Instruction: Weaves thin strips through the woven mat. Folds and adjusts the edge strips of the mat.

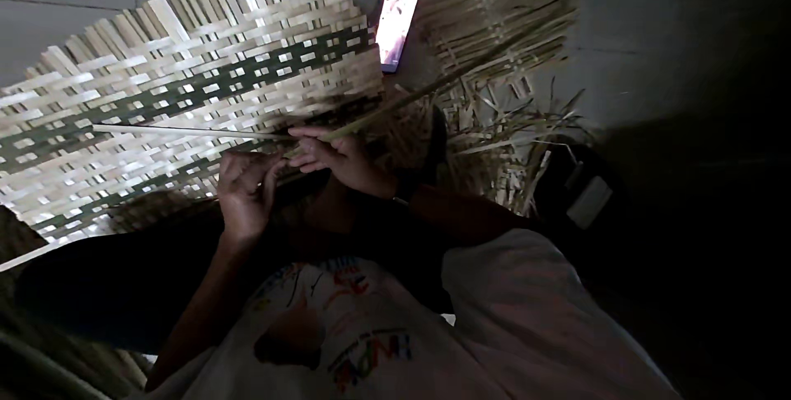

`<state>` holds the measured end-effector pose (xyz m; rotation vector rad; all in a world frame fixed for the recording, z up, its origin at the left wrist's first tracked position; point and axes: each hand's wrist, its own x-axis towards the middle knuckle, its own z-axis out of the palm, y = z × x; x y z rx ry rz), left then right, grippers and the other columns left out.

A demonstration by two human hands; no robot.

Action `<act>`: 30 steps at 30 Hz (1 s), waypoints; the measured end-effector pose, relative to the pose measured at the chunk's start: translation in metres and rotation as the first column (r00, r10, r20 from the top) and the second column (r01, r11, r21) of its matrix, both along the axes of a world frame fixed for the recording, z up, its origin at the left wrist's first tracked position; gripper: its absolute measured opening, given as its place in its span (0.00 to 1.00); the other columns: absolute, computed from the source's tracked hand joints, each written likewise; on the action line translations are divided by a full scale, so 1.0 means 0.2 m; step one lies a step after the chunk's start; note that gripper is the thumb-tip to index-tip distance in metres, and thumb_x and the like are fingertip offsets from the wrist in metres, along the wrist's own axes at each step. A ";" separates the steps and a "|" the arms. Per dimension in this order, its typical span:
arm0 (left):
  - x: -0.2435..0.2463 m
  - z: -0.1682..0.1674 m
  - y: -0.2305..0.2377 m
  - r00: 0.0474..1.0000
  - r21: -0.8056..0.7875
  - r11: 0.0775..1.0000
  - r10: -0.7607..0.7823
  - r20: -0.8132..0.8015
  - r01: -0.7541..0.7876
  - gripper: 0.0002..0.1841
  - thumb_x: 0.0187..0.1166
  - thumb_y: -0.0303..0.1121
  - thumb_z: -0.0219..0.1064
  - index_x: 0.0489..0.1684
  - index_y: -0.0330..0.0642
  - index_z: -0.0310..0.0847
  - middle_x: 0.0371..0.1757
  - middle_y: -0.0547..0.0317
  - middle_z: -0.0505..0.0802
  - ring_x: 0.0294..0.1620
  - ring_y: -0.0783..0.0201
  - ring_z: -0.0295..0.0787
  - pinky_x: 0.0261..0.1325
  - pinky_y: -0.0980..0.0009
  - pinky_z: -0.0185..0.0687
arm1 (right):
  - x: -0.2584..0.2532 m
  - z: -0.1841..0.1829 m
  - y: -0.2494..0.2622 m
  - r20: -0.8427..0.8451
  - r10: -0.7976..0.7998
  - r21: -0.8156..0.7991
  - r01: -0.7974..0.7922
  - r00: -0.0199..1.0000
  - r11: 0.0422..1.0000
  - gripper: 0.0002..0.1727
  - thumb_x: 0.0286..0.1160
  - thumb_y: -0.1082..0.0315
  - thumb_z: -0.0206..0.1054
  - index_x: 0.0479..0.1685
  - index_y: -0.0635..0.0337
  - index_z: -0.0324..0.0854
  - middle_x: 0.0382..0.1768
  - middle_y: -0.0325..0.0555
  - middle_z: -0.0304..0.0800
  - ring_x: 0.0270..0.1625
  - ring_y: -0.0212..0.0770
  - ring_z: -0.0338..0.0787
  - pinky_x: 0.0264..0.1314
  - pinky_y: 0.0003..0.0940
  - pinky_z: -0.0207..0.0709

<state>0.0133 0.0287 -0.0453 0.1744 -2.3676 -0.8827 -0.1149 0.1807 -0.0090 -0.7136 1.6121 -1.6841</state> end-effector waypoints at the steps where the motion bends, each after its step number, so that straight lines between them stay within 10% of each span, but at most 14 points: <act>1: 0.00 0.00 0.01 1.000 -0.089 0.996 0.007 -0.013 -0.008 0.09 0.82 0.28 0.69 0.44 0.29 0.93 0.41 0.39 0.93 0.49 0.46 0.87 0.60 0.60 0.79 | 0.00 0.00 0.00 0.036 -0.012 0.000 0.012 0.999 1.000 0.19 0.92 0.72 0.53 0.71 0.75 0.76 0.58 0.58 0.91 0.48 0.39 0.97 0.52 0.35 0.93; 9: -0.01 -0.02 0.01 0.999 -0.304 0.953 -0.009 -0.033 -0.001 0.09 0.82 0.26 0.69 0.50 0.33 0.92 0.40 0.42 0.91 0.45 0.44 0.87 0.54 0.58 0.82 | -0.01 -0.02 -0.01 0.318 -0.065 0.007 0.066 0.946 0.998 0.19 0.93 0.71 0.51 0.72 0.73 0.74 0.50 0.55 0.92 0.42 0.40 0.97 0.48 0.36 0.94; 13: 0.01 0.09 -0.04 0.979 0.095 0.991 -0.109 0.170 0.094 0.11 0.83 0.31 0.69 0.47 0.30 0.92 0.45 0.43 0.94 0.50 0.56 0.89 0.61 0.64 0.82 | -0.04 -0.03 0.02 0.030 0.065 -0.086 -0.062 0.997 0.994 0.16 0.90 0.75 0.54 0.66 0.78 0.78 0.54 0.56 0.92 0.47 0.36 0.97 0.53 0.32 0.92; 15: 0.03 0.15 -0.10 0.921 0.440 0.893 -0.241 0.305 0.088 0.07 0.79 0.30 0.72 0.46 0.37 0.91 0.44 0.64 0.92 0.44 0.80 0.86 0.52 0.83 0.83 | -0.07 -0.07 0.04 -0.191 0.170 -0.180 -0.205 0.967 0.962 0.14 0.86 0.78 0.57 0.60 0.80 0.81 0.53 0.59 0.93 0.49 0.38 0.96 0.56 0.33 0.91; 18: 0.04 0.18 -0.15 0.841 0.810 0.585 -0.413 0.350 -0.050 0.08 0.74 0.24 0.68 0.35 0.49 0.92 0.32 0.77 0.94 0.30 0.82 0.86 0.37 0.83 0.85 | -0.08 -0.08 0.06 -0.404 0.256 -0.236 -0.371 0.878 0.898 0.13 0.84 0.78 0.60 0.56 0.79 0.85 0.51 0.60 0.95 0.51 0.41 0.97 0.60 0.35 0.89; 23: 0.08 0.14 -0.15 0.748 0.921 0.339 -0.557 0.360 -0.190 0.12 0.74 0.25 0.64 0.32 0.52 0.95 0.30 0.71 0.96 0.28 0.78 0.88 0.35 0.81 0.86 | -0.01 -0.04 0.09 -0.635 0.183 -0.201 -0.390 0.751 0.899 0.11 0.79 0.77 0.66 0.52 0.67 0.92 0.46 0.49 0.98 0.49 0.35 0.97 0.64 0.32 0.86; 30: 0.10 0.15 -0.16 0.662 0.931 0.227 -0.656 0.362 -0.284 0.13 0.76 0.25 0.60 0.31 0.51 0.92 0.30 0.67 0.95 0.30 0.75 0.90 0.41 0.77 0.89 | 0.01 -0.12 0.09 -0.708 0.237 -0.200 -0.511 0.665 0.836 0.13 0.77 0.82 0.66 0.53 0.68 0.92 0.51 0.54 0.97 0.55 0.42 0.96 0.66 0.33 0.87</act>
